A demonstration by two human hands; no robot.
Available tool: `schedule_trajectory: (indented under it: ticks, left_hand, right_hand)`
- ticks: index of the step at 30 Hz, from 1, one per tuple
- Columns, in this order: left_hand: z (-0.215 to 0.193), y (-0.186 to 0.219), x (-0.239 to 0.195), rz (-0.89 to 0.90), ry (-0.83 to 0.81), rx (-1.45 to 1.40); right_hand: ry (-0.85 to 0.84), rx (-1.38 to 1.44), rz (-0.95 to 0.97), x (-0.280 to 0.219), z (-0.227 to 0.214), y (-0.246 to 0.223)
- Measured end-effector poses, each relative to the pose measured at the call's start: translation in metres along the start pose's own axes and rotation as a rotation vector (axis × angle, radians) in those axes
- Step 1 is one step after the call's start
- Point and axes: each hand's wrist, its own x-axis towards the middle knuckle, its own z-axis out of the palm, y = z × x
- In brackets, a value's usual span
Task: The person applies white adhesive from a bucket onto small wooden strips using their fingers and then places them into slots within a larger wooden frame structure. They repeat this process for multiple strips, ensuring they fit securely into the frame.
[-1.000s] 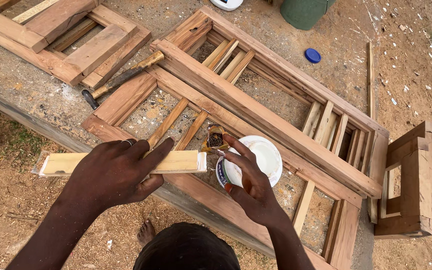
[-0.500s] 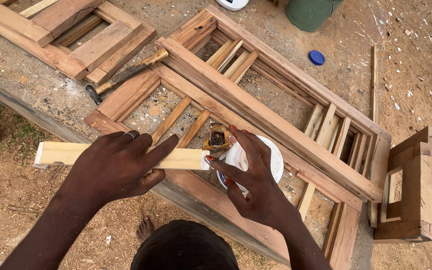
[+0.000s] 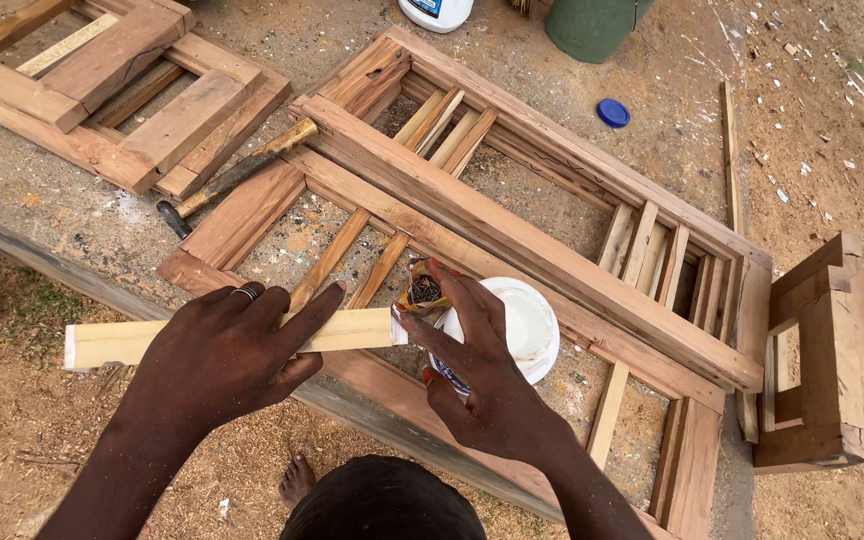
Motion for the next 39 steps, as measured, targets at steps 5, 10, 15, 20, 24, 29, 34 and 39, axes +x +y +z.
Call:
schedule_trajectory:
  ticks: [5,10,15,20,24,29,34,39]
  left_hand:
    - [0.009,-0.004,0.000,-0.045,0.003,0.034]
    - [0.022,-0.007,0.002,-0.119,-0.023,-0.003]
    - [0.023,-0.006,-0.001,-0.132,-0.043,-0.170]
    - [0.025,-0.006,-0.006,-0.125,-0.018,-0.299]
    - [0.029,-0.008,-0.009,-0.150,-0.032,-0.321]
    - [0.029,-0.010,-0.018,-0.207,-0.092,-0.341]
    - [0.030,-0.013,-0.027,-0.237,-0.104,-0.356]
    - [0.036,-0.021,-0.030,-0.363,0.029,-0.397]
  right_hand:
    - [-0.116,-0.079,0.079,-0.014,0.005,-0.016]
    - [-0.030,-0.019,0.181,-0.020,0.011,-0.022]
    - [0.009,0.162,0.108,-0.007,0.011,-0.007]
    - [-0.034,0.250,0.046,0.009,0.016,0.005]
    - [-0.005,0.262,0.032,0.010,0.030,0.002]
    - [-0.028,0.193,0.077,0.004,0.040,-0.004]
    - [-0.055,0.108,0.077,0.000,0.033,-0.001]
    - [0.010,0.333,0.206,-0.009,0.034,0.015]
